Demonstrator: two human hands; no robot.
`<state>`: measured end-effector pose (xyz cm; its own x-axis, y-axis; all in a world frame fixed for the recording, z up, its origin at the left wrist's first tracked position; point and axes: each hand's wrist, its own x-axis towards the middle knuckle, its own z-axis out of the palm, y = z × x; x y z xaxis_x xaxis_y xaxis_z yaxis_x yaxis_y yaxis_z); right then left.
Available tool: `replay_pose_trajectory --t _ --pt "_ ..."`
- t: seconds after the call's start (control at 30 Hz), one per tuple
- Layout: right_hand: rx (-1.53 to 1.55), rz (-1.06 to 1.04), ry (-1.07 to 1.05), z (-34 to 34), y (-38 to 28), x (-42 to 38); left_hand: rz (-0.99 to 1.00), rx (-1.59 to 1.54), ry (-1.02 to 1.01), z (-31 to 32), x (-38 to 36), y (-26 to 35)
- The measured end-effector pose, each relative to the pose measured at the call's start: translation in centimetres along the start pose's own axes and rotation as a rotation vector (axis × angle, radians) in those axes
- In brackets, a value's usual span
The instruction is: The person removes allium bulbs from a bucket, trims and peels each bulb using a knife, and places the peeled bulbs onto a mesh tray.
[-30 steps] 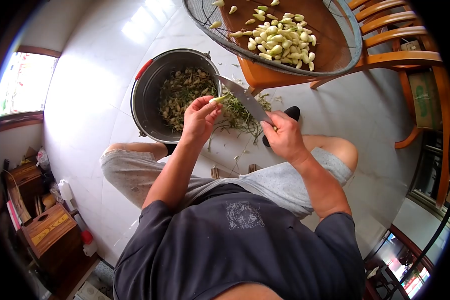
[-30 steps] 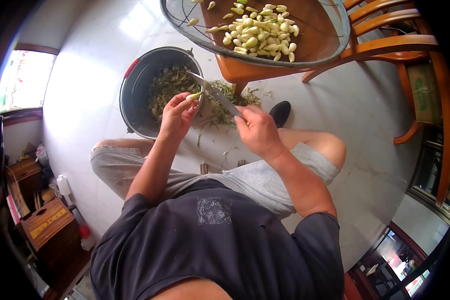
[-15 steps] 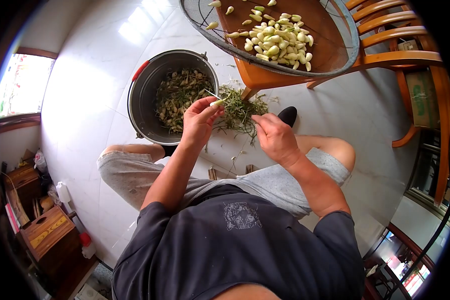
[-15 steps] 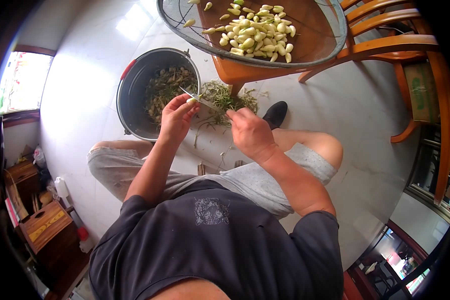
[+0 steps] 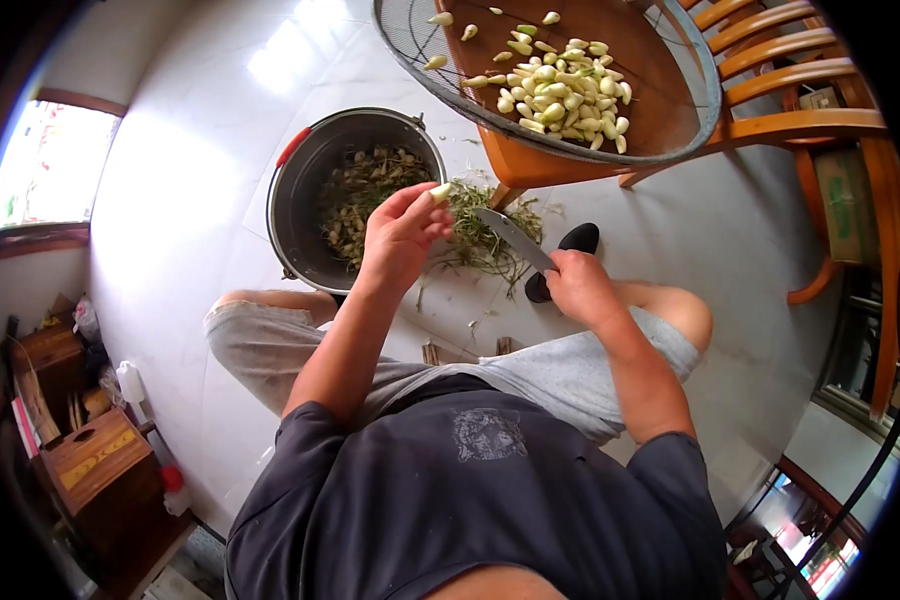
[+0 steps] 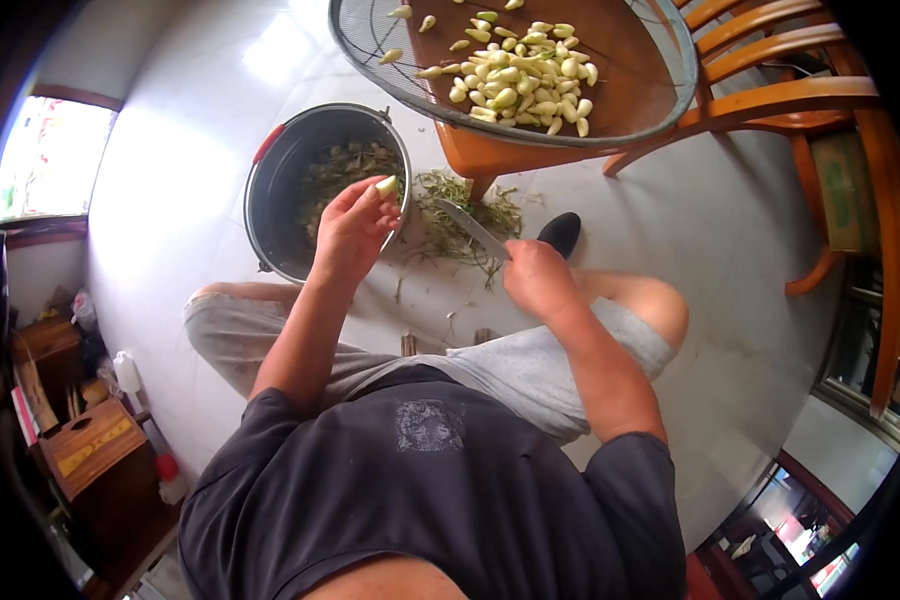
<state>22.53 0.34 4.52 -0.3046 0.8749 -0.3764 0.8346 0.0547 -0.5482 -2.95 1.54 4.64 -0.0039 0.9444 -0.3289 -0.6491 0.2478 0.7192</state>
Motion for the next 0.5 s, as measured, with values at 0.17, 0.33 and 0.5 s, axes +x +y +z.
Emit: replay_pose_trajectory --t 0.17,0.33,0.5 --pt "0.033 -0.136 -0.012 0.0 -0.6 0.5 0.199 0.428 -0.157 8.5 1.7 5.4" --pt "0.097 -0.119 -0.034 -0.4 -0.6 0.4 0.329 0.638 -0.183 11.2 7.8 9.2" --pt "0.08 -0.057 -0.023 -0.4 -0.1 0.4 0.164 0.911 0.127 -1.7 11.9 12.4"
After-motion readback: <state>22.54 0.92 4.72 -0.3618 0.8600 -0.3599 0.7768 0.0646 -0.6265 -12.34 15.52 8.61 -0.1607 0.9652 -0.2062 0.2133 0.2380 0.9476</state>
